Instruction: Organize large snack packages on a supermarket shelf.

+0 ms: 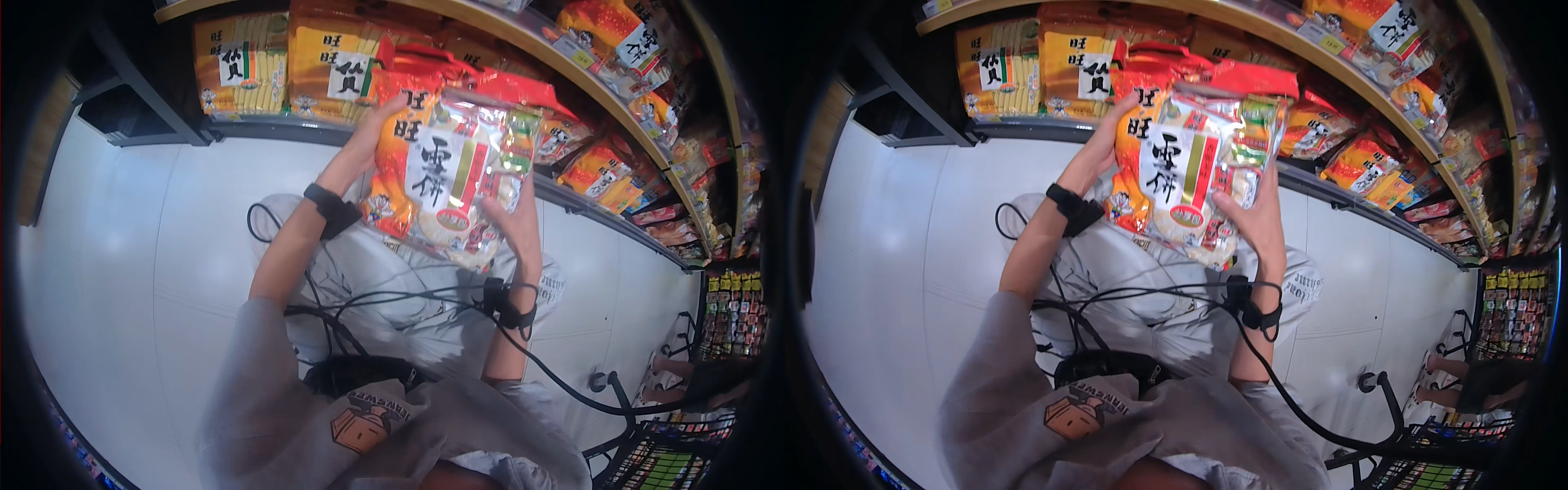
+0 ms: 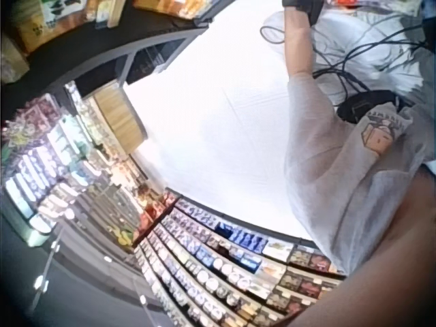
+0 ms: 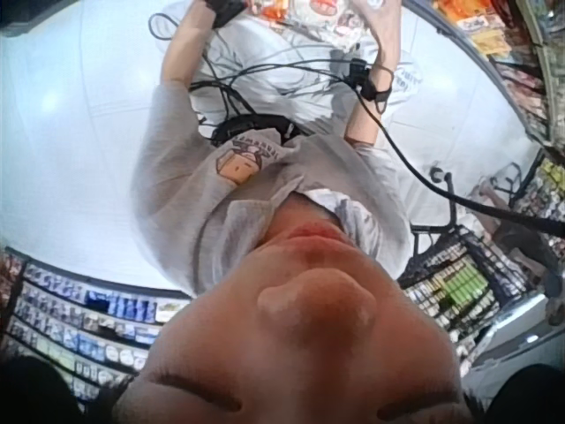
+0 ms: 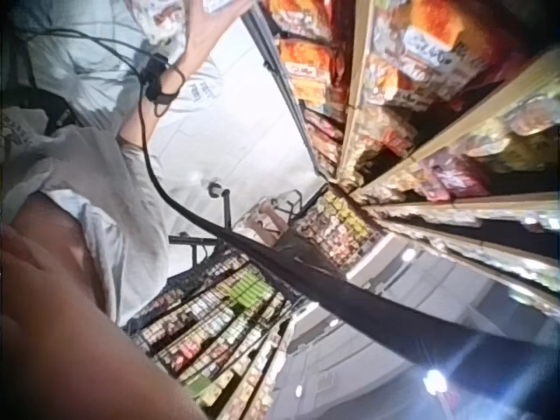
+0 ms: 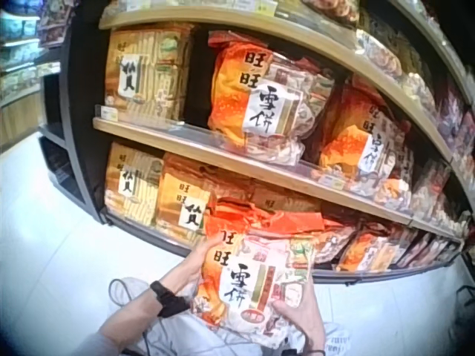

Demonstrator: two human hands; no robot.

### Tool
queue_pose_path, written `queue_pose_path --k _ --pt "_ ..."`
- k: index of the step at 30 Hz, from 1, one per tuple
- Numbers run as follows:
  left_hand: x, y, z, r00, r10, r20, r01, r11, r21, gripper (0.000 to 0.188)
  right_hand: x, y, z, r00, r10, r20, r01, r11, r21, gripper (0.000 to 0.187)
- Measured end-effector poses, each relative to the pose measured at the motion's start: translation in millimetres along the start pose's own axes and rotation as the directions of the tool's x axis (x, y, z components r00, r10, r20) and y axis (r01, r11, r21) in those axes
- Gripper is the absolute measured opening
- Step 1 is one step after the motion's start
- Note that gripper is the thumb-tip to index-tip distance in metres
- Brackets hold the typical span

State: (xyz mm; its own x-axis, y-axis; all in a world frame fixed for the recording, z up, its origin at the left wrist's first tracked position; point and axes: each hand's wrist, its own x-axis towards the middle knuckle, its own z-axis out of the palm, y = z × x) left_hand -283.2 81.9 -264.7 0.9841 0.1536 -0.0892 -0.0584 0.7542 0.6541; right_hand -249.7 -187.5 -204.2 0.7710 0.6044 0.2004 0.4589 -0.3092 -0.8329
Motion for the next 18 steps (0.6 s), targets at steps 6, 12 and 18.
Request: queue_pose_path --k 6,12,18 --pt "-18 4 31 0.996 0.081 0.033 -0.087 0.97 0.228 0.054 -20 15 25 0.946 0.134 -0.296 0.022 0.883 0.468 0.093" --pt "-29 -3 40 0.976 -0.025 0.214 -0.096 0.838 0.537 0.063 -57 59 24 0.914 0.317 -0.253 -0.107 0.791 0.602 0.087" --pt "-51 -3 54 0.928 -0.004 0.372 -0.291 0.615 0.733 0.103 -82 47 35 0.852 0.351 -0.389 0.065 0.665 0.744 0.087"
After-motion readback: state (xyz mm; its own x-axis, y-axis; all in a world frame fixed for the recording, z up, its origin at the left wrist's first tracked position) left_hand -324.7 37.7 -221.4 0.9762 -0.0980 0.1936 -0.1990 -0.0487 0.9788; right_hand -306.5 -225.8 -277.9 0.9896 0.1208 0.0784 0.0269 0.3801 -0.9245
